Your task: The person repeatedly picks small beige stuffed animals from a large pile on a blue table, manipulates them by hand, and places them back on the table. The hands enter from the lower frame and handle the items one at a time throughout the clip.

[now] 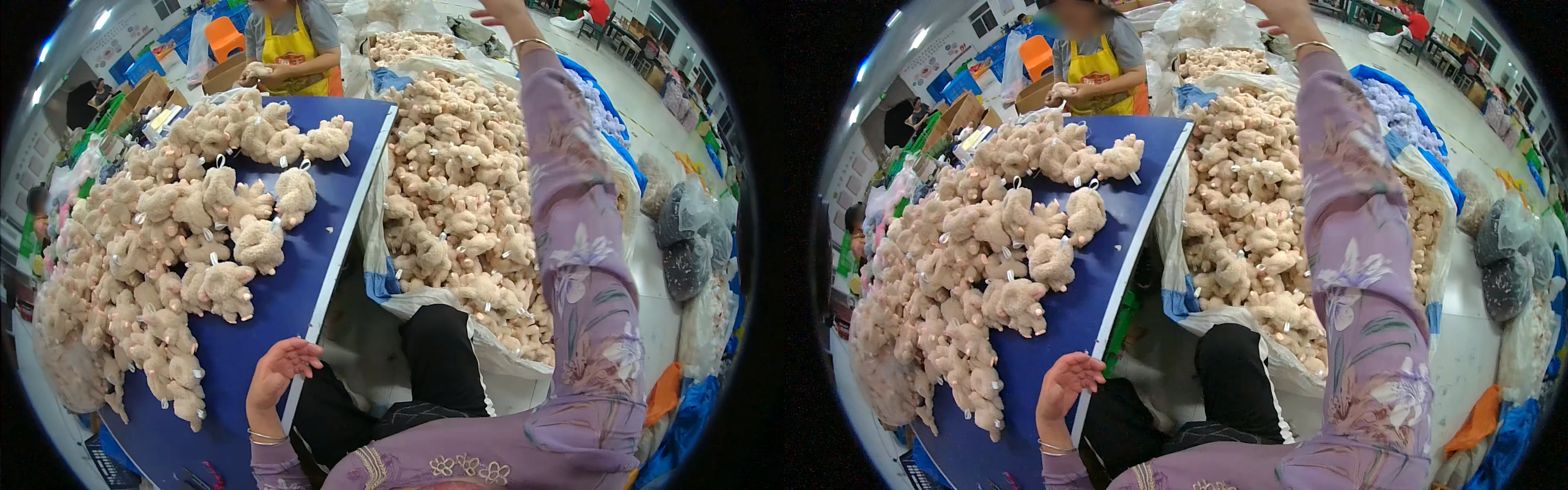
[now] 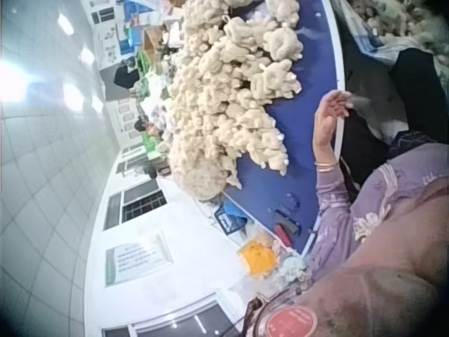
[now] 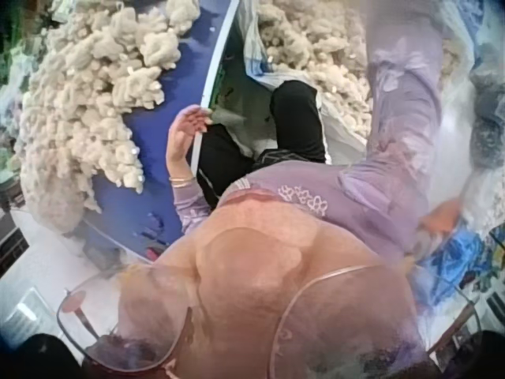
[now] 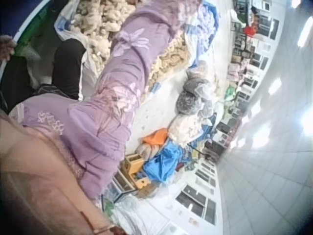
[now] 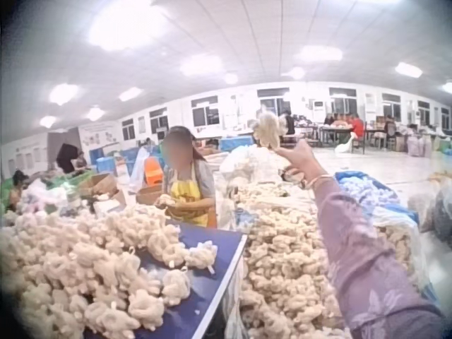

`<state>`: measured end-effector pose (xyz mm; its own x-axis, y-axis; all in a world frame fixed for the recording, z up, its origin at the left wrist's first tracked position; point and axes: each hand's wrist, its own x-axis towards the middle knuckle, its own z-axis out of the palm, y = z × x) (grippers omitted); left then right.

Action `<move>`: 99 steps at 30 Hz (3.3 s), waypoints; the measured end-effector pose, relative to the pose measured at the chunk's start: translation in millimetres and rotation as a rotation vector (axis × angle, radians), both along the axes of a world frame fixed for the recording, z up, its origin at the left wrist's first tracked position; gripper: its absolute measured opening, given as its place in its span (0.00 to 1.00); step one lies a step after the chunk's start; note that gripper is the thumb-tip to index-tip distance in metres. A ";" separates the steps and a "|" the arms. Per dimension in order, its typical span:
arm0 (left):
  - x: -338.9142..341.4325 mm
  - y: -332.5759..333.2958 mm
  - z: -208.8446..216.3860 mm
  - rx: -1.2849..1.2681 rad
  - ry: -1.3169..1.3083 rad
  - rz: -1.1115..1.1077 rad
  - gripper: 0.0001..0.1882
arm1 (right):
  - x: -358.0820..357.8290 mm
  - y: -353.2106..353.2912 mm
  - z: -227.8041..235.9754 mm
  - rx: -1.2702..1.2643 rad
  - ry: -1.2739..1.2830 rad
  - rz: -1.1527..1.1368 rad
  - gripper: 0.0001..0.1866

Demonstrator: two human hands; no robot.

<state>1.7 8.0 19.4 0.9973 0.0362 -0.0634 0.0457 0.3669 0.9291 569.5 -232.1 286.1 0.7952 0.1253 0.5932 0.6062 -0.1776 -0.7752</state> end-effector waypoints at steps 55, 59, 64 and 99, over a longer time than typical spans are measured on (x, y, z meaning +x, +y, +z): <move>-8.4 17.6 3.7 -0.211 -0.120 0.685 0.13 | -415.8 160.8 -250.1 0.096 0.550 1.046 0.09; -4.8 18.4 5.1 -0.278 -0.109 0.770 0.12 | -423.3 148.2 -250.8 -0.068 0.264 1.040 0.11; -3.2 12.0 9.2 -0.202 -0.130 0.802 0.11 | -431.1 152.5 -245.6 -0.097 0.031 0.928 0.14; 1.5 4.2 14.1 -0.098 -0.174 1.039 0.08 | -456.3 154.0 -253.5 0.014 0.225 0.949 0.08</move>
<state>3.2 12.2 33.5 0.4751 0.8795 0.0284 -0.4647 0.2233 0.8569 113.2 -78.1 32.6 0.4624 0.7665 0.4457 0.3299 0.3179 -0.8889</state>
